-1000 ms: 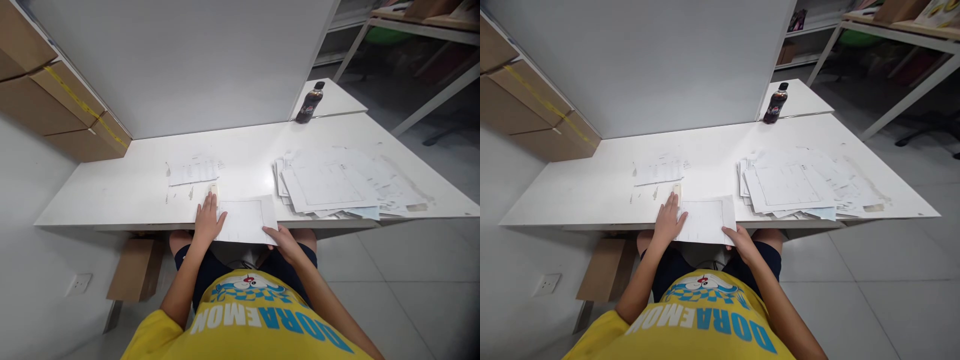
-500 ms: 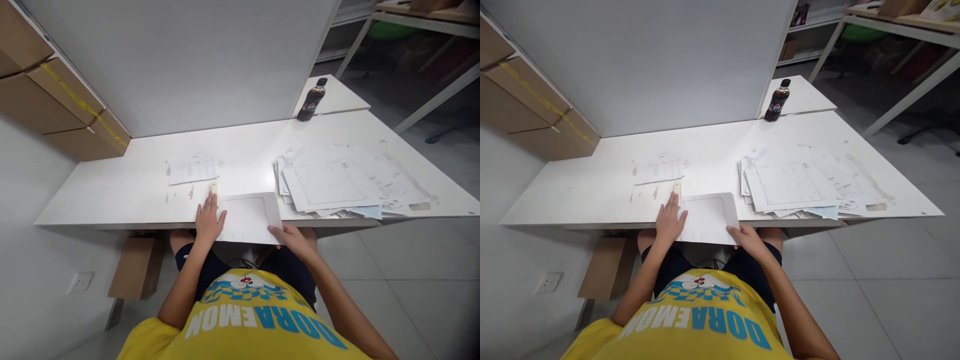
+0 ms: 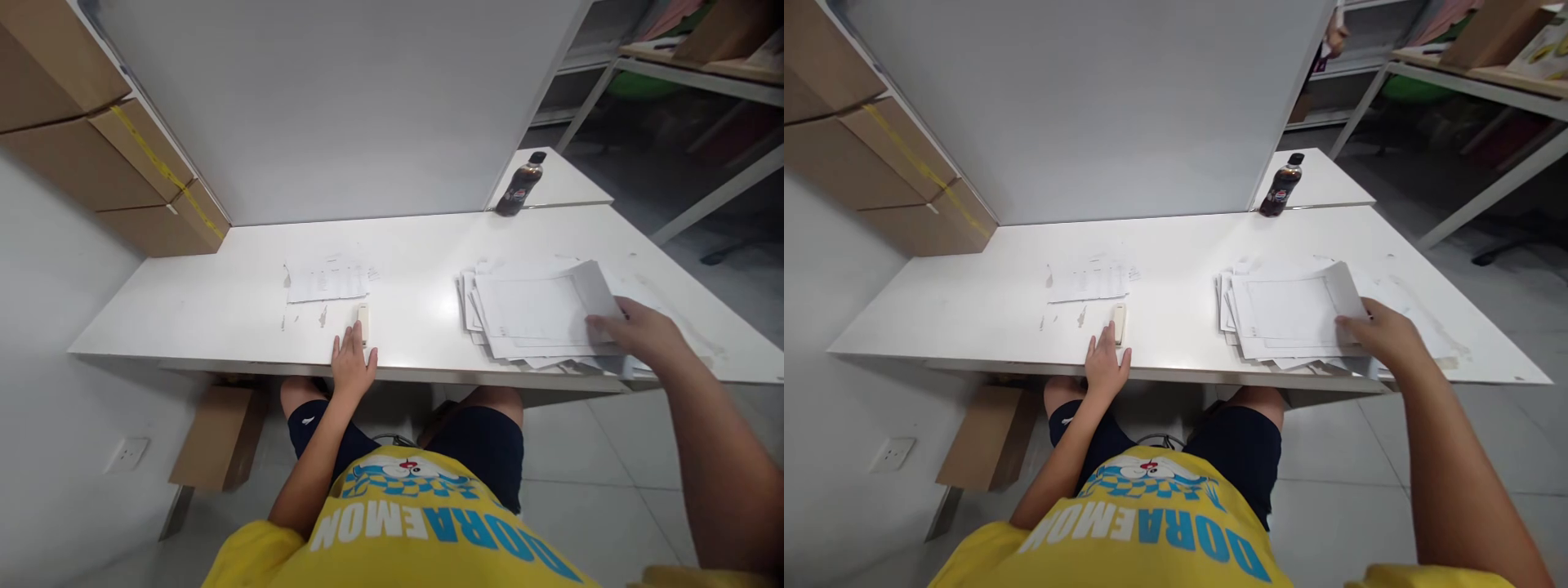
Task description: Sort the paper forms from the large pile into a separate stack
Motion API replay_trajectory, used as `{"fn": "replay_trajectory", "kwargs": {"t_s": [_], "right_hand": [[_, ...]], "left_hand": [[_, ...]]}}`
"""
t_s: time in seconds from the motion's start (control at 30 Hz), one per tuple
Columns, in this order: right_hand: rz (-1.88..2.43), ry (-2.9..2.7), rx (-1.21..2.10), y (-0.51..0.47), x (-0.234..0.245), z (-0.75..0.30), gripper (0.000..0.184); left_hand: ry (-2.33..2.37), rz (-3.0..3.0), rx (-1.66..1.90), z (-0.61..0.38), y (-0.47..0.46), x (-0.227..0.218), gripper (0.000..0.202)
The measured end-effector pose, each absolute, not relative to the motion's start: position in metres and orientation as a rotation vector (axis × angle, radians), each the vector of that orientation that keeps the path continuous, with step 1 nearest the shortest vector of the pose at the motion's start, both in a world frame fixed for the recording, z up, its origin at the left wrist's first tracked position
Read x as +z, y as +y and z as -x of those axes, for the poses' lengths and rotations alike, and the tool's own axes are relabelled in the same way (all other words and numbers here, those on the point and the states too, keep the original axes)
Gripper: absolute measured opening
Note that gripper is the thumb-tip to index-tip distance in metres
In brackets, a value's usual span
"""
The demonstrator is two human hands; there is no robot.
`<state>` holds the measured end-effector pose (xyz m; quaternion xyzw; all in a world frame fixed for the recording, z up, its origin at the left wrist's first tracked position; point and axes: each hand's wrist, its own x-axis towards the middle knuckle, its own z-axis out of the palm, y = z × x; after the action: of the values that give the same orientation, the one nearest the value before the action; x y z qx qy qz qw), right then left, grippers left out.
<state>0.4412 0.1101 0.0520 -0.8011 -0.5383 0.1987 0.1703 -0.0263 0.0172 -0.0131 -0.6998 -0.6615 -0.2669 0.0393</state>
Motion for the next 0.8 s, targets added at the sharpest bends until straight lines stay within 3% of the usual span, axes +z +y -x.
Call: {"fn": "replay_trajectory", "kwargs": {"t_s": [0.13,0.27,0.37,0.57,0.67,0.8], "right_hand": [[2.090,-1.613,0.178,0.115,0.047,-0.449,0.074],[1.730,-1.684,0.124,0.097,0.038,-0.406,0.072],[1.538,-1.750,0.170,0.075,0.022,-0.351,0.069],[1.309,-1.787,0.475,0.029,-0.004,-0.258,0.050],[1.277,-1.631,0.709,0.019,-0.001,-0.231,0.045],[1.129,-1.172,1.322,0.025,0.017,-0.204,0.056]], "left_hand": [[-2.244,2.066,-1.002,0.042,0.028,0.021,0.070],[-2.120,2.126,-0.710,0.083,0.081,0.047,0.058],[-2.005,2.309,-0.361,0.110,0.128,0.049,0.060],[-1.873,2.428,-0.201,0.120,0.164,0.051,0.027],[-1.858,2.337,-0.290,0.105,0.145,0.062,0.037],[-1.529,2.392,-0.613,0.066,0.091,0.070,0.036]]}}
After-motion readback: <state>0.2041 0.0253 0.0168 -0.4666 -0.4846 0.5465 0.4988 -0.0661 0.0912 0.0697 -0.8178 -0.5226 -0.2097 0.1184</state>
